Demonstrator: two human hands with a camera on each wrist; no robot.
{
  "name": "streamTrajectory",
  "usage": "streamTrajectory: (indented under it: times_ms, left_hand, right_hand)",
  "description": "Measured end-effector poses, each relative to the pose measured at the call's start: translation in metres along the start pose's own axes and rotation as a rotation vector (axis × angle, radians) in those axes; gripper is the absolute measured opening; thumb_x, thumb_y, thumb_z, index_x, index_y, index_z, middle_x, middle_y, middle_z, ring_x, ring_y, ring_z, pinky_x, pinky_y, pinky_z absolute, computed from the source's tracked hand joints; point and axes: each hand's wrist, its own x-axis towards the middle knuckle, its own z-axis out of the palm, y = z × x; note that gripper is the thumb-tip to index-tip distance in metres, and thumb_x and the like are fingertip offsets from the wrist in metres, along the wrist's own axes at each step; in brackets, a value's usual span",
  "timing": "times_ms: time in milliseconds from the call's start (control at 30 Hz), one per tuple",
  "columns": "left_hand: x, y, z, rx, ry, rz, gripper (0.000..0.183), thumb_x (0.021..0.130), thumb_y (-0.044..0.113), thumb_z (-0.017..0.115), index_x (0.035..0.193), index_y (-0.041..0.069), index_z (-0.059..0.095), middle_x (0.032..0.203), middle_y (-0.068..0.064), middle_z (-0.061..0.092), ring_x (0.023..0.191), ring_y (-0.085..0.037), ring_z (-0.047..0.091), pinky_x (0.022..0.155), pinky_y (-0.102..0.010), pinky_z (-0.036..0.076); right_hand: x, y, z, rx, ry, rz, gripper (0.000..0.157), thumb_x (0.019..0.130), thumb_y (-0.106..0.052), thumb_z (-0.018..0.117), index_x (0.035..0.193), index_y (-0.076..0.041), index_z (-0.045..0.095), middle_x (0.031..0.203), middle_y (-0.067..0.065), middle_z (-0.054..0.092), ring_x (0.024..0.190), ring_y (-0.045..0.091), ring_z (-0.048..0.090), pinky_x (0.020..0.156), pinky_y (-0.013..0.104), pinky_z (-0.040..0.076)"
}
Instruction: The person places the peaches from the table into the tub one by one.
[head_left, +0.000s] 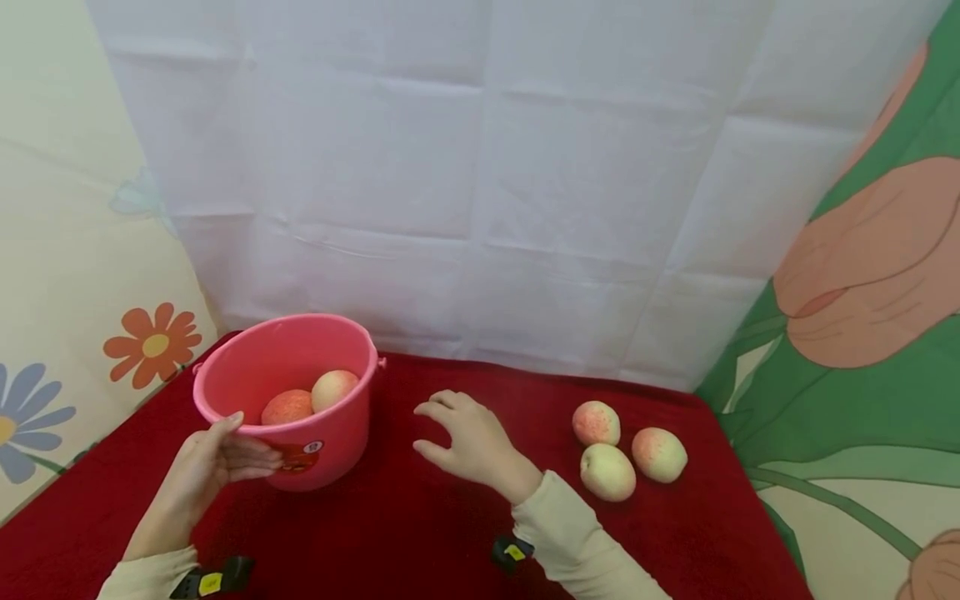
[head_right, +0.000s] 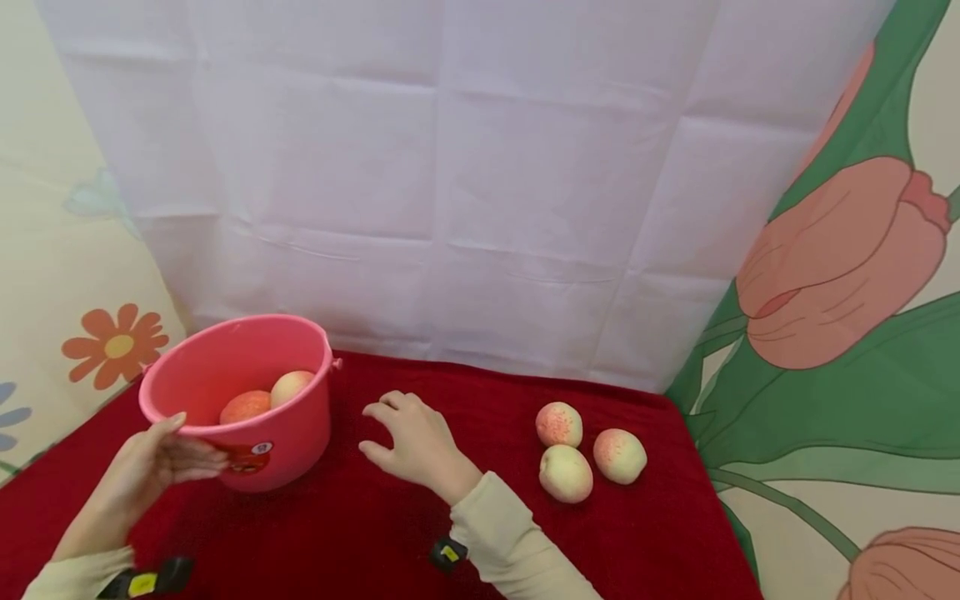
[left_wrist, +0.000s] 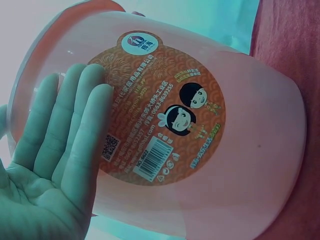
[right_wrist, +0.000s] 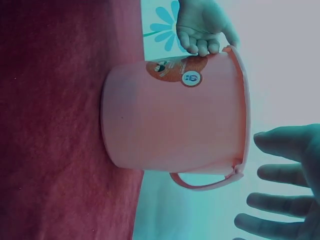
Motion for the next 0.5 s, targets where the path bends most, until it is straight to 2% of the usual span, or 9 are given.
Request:
streamTrajectory:
  times_ms: [500]
  left_hand:
    - [0.001,-0.002,-0.002,-0.031,-0.033,0.007,0.051,0.101,0.026,0.027,0.083,0.014,0.073,0.079,-0.006,0.07,0.073,-0.022,0.068,0.066,-0.034,0.055]
  right_hand:
    - [-0.023,0.019,0.007,0.01,0.038,0.01,0.036,0.082,-0.028,0.066,0.113,-0.01,0.061,0.111,0.006,0.058,0.1,0.021,0.055,0.082,0.034,0.049]
